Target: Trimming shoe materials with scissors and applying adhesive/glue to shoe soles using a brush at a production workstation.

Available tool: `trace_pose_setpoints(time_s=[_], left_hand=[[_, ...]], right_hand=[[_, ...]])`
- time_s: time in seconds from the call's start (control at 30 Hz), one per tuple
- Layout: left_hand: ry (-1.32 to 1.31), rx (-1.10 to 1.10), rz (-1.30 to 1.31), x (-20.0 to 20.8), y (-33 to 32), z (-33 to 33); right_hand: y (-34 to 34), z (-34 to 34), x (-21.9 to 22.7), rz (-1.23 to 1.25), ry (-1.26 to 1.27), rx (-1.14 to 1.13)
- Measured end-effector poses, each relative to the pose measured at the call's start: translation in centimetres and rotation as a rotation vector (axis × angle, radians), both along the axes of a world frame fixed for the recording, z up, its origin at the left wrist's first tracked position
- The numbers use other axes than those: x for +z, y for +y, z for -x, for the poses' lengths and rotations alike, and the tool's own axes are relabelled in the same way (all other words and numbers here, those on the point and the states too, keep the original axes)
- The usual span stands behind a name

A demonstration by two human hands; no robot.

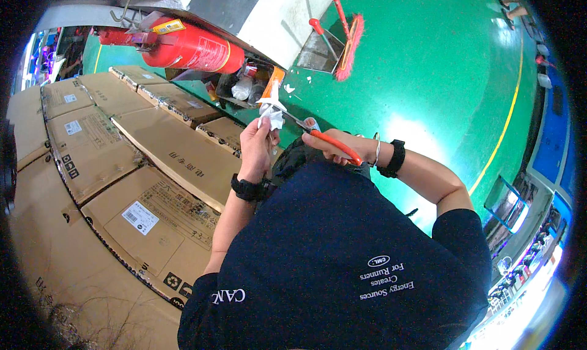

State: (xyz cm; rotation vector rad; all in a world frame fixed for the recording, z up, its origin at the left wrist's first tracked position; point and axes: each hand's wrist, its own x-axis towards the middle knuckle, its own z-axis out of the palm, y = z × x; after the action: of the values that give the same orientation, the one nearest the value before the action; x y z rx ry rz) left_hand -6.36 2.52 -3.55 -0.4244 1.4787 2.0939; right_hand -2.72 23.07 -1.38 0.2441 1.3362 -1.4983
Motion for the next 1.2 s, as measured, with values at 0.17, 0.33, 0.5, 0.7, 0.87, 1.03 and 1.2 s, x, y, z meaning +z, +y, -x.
trace_pose_setpoints(time_s=[0.17,0.33,0.5,0.7,0.87,1.03,1.2], left_hand=[[-0.151,0.099,-0.149,0.7,0.6,1.0],[-0.266,0.180,-0.239,-0.1,0.1,1.2],[-0.240,0.073,-0.202,-0.3,-0.6,1.1],[-0.281,-0.022,-0.157,1.0,0.7,1.4],[-0.100,-0.061,0.017,0.5,0.8,0.7],[-0.127,-0.129,0.078,0.0,1.0,0.6],[-0.133,-0.042,0.032,-1.2,0.7,1.0]], right_hand=[[-0.3,-0.1,-0.1,0.053,-0.057,-0.050],[0.0,-0.3,0.3,0.050,-0.097,-0.054],[-0.3,-0.3,-0.2,0.015,-0.075,-0.025],[-1.2,0.2,0.0,-0.087,0.072,0.016],[-1.7,0.3,-0.3,-0.041,0.085,-0.037],[-2.3,0.6,0.1,-0.025,0.107,-0.144],[-2.5,1.1,1.2,0.070,0.063,-0.163]])
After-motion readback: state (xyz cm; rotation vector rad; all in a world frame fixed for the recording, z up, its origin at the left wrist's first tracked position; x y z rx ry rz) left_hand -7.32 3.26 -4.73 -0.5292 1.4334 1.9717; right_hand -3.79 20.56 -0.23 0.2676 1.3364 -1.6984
